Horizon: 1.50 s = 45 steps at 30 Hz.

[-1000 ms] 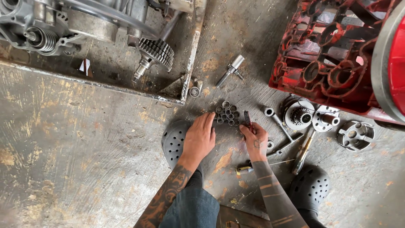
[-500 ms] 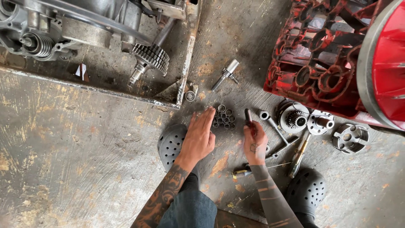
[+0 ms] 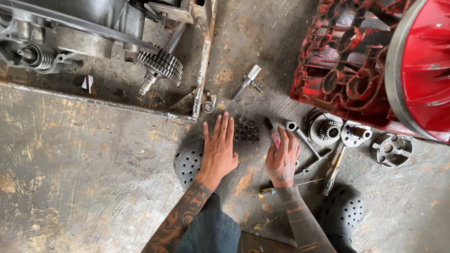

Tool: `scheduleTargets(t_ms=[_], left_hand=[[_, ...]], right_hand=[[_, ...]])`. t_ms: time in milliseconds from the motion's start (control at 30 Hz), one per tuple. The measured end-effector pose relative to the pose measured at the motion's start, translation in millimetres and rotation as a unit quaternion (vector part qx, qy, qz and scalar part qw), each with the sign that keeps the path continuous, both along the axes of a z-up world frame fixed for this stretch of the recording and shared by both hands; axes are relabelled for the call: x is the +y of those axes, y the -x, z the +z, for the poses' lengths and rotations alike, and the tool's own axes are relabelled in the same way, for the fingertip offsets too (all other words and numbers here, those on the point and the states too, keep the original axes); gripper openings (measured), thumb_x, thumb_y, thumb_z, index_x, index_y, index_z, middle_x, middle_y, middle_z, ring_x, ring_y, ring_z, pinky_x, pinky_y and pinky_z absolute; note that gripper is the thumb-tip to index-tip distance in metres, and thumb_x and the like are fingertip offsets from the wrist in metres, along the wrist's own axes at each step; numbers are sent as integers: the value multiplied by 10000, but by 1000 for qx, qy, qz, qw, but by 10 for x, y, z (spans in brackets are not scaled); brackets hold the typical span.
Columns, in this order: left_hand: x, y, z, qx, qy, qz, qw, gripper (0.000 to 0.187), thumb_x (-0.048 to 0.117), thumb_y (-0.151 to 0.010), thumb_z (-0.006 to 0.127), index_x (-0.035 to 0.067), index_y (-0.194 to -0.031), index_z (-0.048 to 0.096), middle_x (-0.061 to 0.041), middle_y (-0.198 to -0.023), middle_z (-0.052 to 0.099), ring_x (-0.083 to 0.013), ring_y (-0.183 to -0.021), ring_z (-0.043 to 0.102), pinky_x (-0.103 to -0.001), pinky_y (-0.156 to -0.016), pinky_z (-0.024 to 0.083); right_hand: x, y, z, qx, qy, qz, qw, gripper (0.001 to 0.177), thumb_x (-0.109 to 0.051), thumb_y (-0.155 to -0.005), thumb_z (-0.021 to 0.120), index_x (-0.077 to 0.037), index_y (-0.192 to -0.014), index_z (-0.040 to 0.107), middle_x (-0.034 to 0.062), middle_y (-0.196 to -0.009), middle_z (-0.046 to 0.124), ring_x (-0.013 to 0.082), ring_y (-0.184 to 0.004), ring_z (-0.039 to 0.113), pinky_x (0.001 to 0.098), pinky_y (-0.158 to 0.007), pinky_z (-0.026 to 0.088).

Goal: The person sits on the floor and uses a small brush to clean the inside of small metal engine parts. They repeatedly pick up parts from a pile on the floor, scrub them, and place them back down. A disassembled engine block and a red engine casing are visible nearby.

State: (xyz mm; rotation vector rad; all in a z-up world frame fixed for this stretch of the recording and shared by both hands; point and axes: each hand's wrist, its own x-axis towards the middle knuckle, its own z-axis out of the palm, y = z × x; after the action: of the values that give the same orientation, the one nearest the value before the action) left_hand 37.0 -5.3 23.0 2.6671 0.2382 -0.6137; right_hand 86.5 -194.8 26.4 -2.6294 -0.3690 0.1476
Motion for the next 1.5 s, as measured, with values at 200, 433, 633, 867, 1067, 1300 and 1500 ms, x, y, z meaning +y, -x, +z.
scheduleTargets(t_ms=[200,433,633,867,1067,1300,1500], left_hand=[[39,-62,-13,21,-37,-13,999,1163,248,-688,805,4,-1628,164,-213,-1722,81,-370,-1581,94,-695,-1201,-9],[185,152,55,4,-62,-60,996,960,330,-772,743,68,-1590,315,-157,-1692,252,-290,-1555,247,-638,-1249,-4],[183,128,34,-16,-77,-63,995,1008,273,-751,770,48,-1603,280,-167,-1704,208,-306,-1559,237,-626,-1262,55],[266,27,100,23,-33,-69,997,944,211,-833,696,65,-1629,208,-157,-1721,143,-300,-1570,195,-637,-1246,92],[227,193,10,-30,-35,-78,996,807,183,-892,611,64,-1613,266,-152,-1696,233,-293,-1548,266,-590,-1255,151],[238,111,6,-44,-53,-68,995,711,86,-897,596,93,-1575,381,-122,-1663,340,-283,-1522,338,-568,-1222,252],[236,48,-102,-164,-107,-58,979,565,129,-840,697,108,-1393,584,-89,-1507,497,-234,-1327,505,-415,-1007,456]], right_hand=[[31,-23,-78,-60,15,168,984,657,-81,-901,527,-83,-1552,444,163,-1554,470,309,-1458,428,461,-1118,339],[33,-459,-60,-124,19,273,954,524,-206,-1018,504,-102,-1532,503,149,-1574,500,289,-1472,445,462,-1143,364],[96,-882,-13,-152,31,426,891,694,-137,-887,519,-111,-1577,445,133,-1617,455,257,-1497,420,460,-1212,265],[155,-1156,127,-122,58,513,848,615,-217,-951,562,-189,-1558,466,136,-1645,414,308,-1483,427,521,-1176,334],[241,-1183,-24,-114,49,535,836,554,-185,-956,618,-238,-1500,529,151,-1622,442,339,-1458,454,534,-1145,396],[270,-1259,-83,-113,53,541,832,492,-199,-929,691,-265,-1410,613,136,-1564,515,313,-1423,497,505,-1134,416],[255,-1243,-125,-109,35,533,838,496,-208,-904,716,-264,-1388,625,124,-1501,574,314,-1375,552,492,-1057,487]])
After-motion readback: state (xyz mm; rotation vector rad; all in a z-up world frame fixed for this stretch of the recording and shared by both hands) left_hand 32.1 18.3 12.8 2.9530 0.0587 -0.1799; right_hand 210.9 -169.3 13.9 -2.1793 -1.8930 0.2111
